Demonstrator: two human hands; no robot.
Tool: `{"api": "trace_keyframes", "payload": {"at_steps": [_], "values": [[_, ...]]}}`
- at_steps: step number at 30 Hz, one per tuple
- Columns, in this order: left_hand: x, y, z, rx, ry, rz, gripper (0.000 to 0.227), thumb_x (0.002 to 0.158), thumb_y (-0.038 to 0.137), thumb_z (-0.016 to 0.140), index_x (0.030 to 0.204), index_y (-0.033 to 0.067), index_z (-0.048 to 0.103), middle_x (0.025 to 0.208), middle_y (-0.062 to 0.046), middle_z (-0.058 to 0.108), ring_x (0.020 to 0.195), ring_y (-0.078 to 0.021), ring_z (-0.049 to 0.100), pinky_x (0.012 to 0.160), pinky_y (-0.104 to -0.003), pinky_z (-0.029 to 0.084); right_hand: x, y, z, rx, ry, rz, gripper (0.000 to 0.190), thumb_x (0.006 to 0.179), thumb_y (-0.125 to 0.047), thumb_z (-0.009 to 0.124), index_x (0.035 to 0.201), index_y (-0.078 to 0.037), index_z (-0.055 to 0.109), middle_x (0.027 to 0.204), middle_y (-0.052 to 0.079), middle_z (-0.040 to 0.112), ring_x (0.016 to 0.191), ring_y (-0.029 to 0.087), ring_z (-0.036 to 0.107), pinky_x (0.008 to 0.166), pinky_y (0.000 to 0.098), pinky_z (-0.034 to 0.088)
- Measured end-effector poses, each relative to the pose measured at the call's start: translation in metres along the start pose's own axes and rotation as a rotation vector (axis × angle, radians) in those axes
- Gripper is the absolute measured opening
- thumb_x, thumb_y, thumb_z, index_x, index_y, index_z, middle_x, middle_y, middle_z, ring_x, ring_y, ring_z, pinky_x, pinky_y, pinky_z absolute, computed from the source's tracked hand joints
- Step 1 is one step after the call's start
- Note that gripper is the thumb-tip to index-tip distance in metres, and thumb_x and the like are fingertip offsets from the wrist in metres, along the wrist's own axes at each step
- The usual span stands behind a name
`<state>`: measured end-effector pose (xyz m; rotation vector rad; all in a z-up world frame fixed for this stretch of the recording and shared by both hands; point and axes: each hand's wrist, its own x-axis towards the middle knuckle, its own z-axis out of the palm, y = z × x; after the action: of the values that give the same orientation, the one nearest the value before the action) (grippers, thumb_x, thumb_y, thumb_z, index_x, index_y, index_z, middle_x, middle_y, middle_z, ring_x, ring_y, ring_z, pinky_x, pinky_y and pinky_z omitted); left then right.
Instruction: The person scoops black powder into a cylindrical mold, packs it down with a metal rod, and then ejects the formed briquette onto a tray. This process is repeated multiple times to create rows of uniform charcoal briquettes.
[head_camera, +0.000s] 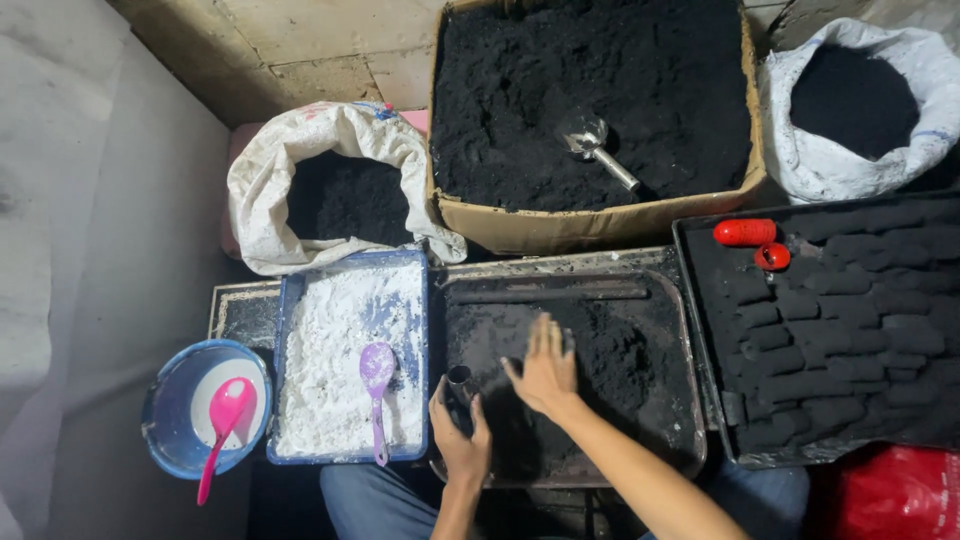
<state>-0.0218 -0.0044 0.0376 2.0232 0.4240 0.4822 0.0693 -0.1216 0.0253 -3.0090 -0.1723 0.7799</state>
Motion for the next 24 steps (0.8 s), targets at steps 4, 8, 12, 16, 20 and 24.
{"api": "trace_keyframes", "payload": {"at_steps": [4, 8, 12, 16, 20, 24], "values": [[-0.001, -0.001, 0.004, -0.013, 0.036, 0.022, 0.049, 0.079, 0.014, 0.058, 0.122, -0.0026, 0.041, 0.115, -0.018, 0.05, 0.111, -0.0298, 0.048, 0.094, -0.036, 0.04, -0.001, -0.016, -0.022, 0.077, -0.103, -0.439, 0.075, 0.087, -0.053, 0.031, 0.139, -0.008, 0.0, 0.147, 0.005, -0.011, 0.135, 0.02, -0.007, 0.108, 0.0442, 0.006], [0.001, -0.002, 0.002, -0.011, 0.009, 0.013, 0.048, 0.08, 0.015, 0.056, 0.122, -0.0026, 0.041, 0.115, -0.018, 0.049, 0.111, -0.0304, 0.048, 0.094, -0.037, 0.04, 0.005, -0.026, -0.016, -0.056, -0.084, -0.32, 0.075, 0.085, -0.057, 0.013, 0.139, -0.005, 0.003, 0.147, 0.006, -0.006, 0.135, 0.02, -0.001, 0.106, 0.0457, 0.008], [0.003, 0.006, -0.001, -0.023, -0.021, -0.02, 0.048, 0.081, 0.014, 0.055, 0.123, -0.0016, 0.039, 0.118, -0.018, 0.047, 0.114, -0.0292, 0.046, 0.096, -0.037, 0.039, 0.004, -0.02, -0.015, -0.234, -0.044, -0.189, 0.084, 0.082, -0.067, 0.009, 0.138, -0.004, 0.004, 0.146, 0.01, -0.002, 0.134, 0.025, 0.001, 0.104, 0.0481, 0.014], [0.003, 0.004, -0.002, -0.039, -0.007, -0.024, 0.049, 0.08, 0.017, 0.056, 0.123, -0.001, 0.041, 0.116, -0.017, 0.048, 0.112, -0.0291, 0.048, 0.095, -0.037, 0.039, 0.015, 0.004, 0.002, -0.169, 0.064, -0.115, 0.081, 0.083, -0.065, 0.016, 0.138, -0.006, 0.01, 0.146, 0.008, 0.006, 0.134, 0.023, 0.009, 0.104, 0.0482, 0.011], [-0.005, -0.001, -0.006, -0.081, -0.068, -0.047, 0.05, 0.079, 0.016, 0.056, 0.124, 0.0, 0.04, 0.118, -0.016, 0.048, 0.114, -0.0283, 0.046, 0.097, -0.036, 0.038, -0.004, 0.032, 0.016, -0.101, 0.06, -0.186, 0.077, 0.086, -0.058, 0.02, 0.137, -0.002, 0.011, 0.146, 0.012, 0.005, 0.134, 0.024, 0.005, 0.106, 0.0468, 0.009], [0.005, -0.023, 0.007, -0.097, -0.098, 0.071, 0.041, 0.074, 0.009, 0.059, 0.113, -0.0006, 0.051, 0.11, -0.016, 0.049, 0.106, -0.0278, 0.051, 0.095, -0.034, 0.039, -0.02, 0.053, 0.034, 0.243, 0.289, -0.411, 0.052, 0.084, -0.028, 0.049, 0.13, -0.008, 0.036, 0.141, 0.008, 0.024, 0.132, 0.022, 0.017, 0.101, 0.0533, 0.021]]}}
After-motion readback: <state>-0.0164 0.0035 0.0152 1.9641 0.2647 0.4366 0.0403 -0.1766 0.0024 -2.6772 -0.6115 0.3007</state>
